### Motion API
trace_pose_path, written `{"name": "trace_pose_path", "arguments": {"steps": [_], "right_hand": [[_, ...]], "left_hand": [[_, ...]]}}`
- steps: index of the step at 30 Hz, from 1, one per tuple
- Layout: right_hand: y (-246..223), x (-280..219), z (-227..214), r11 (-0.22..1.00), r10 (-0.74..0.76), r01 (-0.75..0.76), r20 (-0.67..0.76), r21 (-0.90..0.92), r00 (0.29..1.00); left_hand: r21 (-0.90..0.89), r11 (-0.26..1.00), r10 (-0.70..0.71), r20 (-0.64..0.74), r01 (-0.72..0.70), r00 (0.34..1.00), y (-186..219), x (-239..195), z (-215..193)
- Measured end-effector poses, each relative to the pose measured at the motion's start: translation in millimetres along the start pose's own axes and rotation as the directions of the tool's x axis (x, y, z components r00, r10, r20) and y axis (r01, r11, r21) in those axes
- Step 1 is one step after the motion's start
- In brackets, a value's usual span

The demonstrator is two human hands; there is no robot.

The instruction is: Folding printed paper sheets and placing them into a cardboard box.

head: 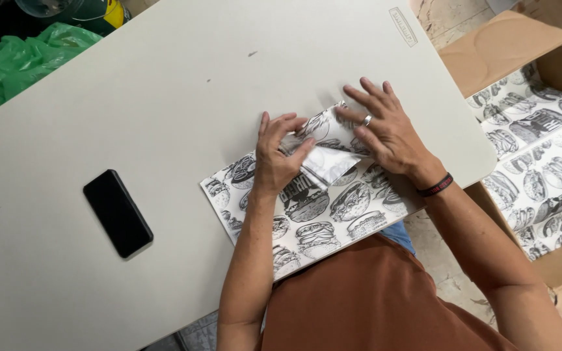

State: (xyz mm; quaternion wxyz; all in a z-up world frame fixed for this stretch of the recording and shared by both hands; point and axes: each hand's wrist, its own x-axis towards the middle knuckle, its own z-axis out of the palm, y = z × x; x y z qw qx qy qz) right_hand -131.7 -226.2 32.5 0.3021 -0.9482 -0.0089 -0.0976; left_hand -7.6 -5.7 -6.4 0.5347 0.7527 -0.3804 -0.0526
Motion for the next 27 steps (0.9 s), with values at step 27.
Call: {"name": "trace_pose_path", "arguments": {"steps": [27], "right_hand": [[7.6,-0.7,0.7,0.999,0.034,-0.033,-0.031,0.028,0.999]], "left_hand": [[-0.028,0.999,-0.024,-0.015,0.024,1.0,-2.7,-1.0,-3.4]]}}
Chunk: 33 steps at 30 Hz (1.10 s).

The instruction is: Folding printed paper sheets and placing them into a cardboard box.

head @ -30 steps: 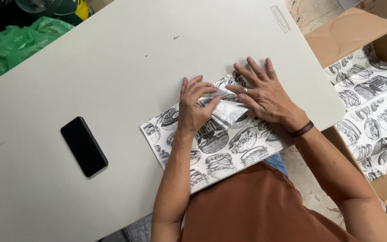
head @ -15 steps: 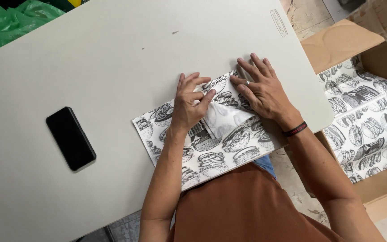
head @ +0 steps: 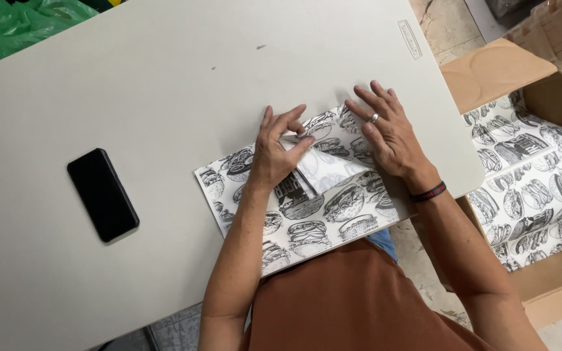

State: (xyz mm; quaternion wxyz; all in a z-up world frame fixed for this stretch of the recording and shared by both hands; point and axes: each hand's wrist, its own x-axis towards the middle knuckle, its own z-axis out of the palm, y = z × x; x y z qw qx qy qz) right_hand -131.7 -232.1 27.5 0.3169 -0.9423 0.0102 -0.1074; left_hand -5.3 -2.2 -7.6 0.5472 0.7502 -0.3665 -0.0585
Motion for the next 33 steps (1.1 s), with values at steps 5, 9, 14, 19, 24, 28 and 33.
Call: {"name": "trace_pose_path", "arguments": {"steps": [5,9,14,19,24,28,33], "right_hand": [[0.3,0.3,1.8,1.0,0.014,-0.014,0.007,-0.002,1.0],[5.6,1.0,6.8,0.993,-0.006,0.01,0.039,-0.118,0.999],[2.8,1.1,7.0,0.986,-0.022,0.029,0.048,-0.161,0.999],[-8.8,3.0,4.5,0.985,-0.023,0.039,0.1,-0.167,0.995],[0.1,1.6,0.3,1.0,0.006,-0.006,0.024,-0.01,1.0],[-3.0,3.0,2.6,0.995,0.049,-0.046,0.036,-0.086,0.998],[-0.7,3.5,7.3,0.985,0.031,-0.019,0.066,-0.17,0.997]], "left_hand": [[-0.041,0.999,0.028,0.038,-0.026,0.999,-14.2,-3.4,6.5],[-0.079,0.997,-0.021,-0.003,0.021,1.0,8.5,4.1,0.4],[0.101,0.994,0.052,-0.028,-0.049,0.998,8.9,3.1,5.9],[0.131,0.991,0.017,-0.005,-0.016,1.0,5.6,2.8,7.5],[-0.038,0.999,-0.009,-0.016,0.008,1.0,8.6,1.0,-3.2],[-0.137,0.991,0.012,-0.011,-0.014,1.0,-3.3,-1.6,2.3],[0.045,0.997,0.056,-0.03,-0.054,0.998,-0.3,1.0,6.7]]}}
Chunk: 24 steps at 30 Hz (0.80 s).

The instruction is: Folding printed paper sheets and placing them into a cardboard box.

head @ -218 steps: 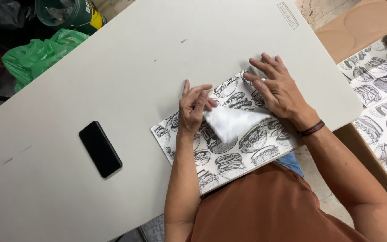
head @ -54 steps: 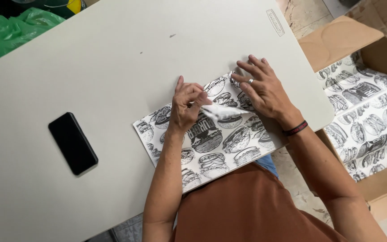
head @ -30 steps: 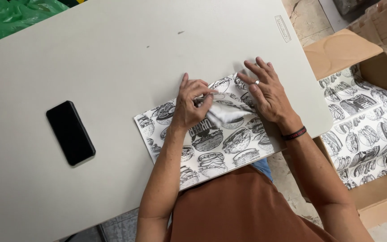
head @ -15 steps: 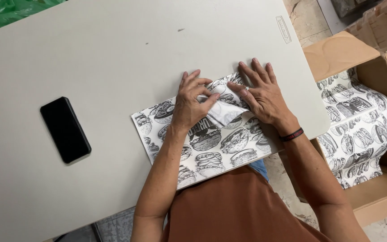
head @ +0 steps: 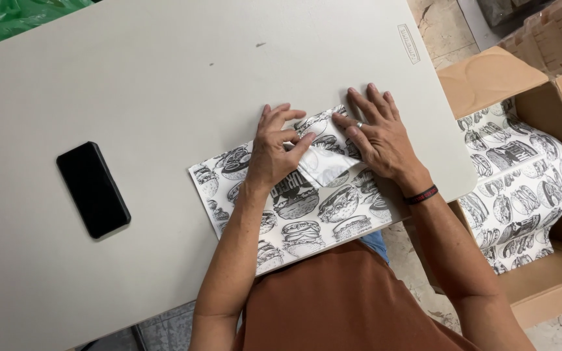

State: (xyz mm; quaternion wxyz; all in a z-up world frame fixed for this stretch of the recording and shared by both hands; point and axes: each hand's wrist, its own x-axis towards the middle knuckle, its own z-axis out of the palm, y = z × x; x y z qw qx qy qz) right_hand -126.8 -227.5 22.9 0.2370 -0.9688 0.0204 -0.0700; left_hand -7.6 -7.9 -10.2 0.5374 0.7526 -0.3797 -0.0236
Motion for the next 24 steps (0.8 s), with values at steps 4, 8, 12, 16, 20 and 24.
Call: {"name": "trace_pose_path", "arguments": {"steps": [4,8,12,16,20,24], "right_hand": [[2.1,-1.7,1.6,0.998,-0.043,0.044,0.012,-0.04,0.999],[-3.8,-1.4,-5.8,0.998,-0.06,0.06,0.019,0.012,0.998],[-3.1,-1.1,-9.9,0.986,0.023,-0.016,-0.04,0.169,0.999],[-0.6,-1.1,-3.3,0.998,0.017,-0.016,-0.021,0.065,1.0],[3.3,-0.9,1.1,0.999,0.01,-0.01,0.005,0.035,1.0],[-1.2,-0.5,-1.1,0.999,-0.027,0.027,0.034,-0.018,0.999]], "left_hand": [[0.079,0.997,-0.013,0.013,0.012,1.0,7.3,2.1,-0.2],[0.039,0.999,0.005,0.002,-0.005,1.0,1.6,-0.5,-0.9],[-0.129,0.99,-0.061,-0.014,0.059,0.998,3.8,-0.9,-5.0],[-0.155,0.987,-0.04,-0.006,0.038,0.999,2.4,-2.8,-4.6],[-0.04,0.998,-0.044,0.021,0.045,0.999,6.5,1.8,-3.4],[0.031,1.0,-0.006,0.006,0.006,1.0,2.3,0.6,-1.1]]}}
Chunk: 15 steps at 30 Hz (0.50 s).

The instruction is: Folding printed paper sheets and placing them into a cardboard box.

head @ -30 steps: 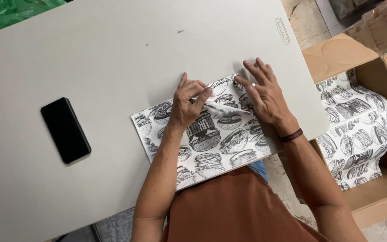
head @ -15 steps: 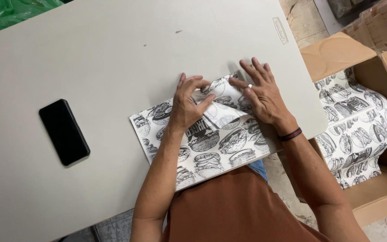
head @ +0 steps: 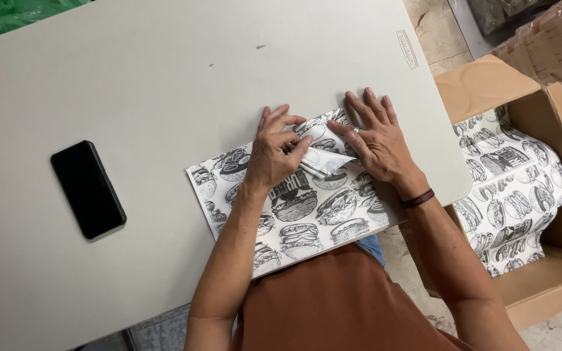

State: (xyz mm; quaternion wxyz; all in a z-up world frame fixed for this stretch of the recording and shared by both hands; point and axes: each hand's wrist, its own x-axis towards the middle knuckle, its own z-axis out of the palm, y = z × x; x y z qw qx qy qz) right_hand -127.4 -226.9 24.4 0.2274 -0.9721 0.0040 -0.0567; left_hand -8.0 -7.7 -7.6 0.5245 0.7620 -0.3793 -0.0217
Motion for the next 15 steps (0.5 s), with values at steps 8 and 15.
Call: {"name": "trace_pose_path", "arguments": {"steps": [8,15], "right_hand": [[7.1,-3.7,-2.7,0.988,0.021,-0.008,-0.079,0.154,0.997],[0.0,-0.7,-1.2,0.997,0.034,-0.03,-0.043,0.076,0.999]], "left_hand": [[-0.185,0.981,-0.059,-0.025,0.053,0.998,-0.4,-2.9,-4.3],[-0.103,0.994,-0.04,-0.023,0.037,0.999,3.4,0.8,0.4]]}}
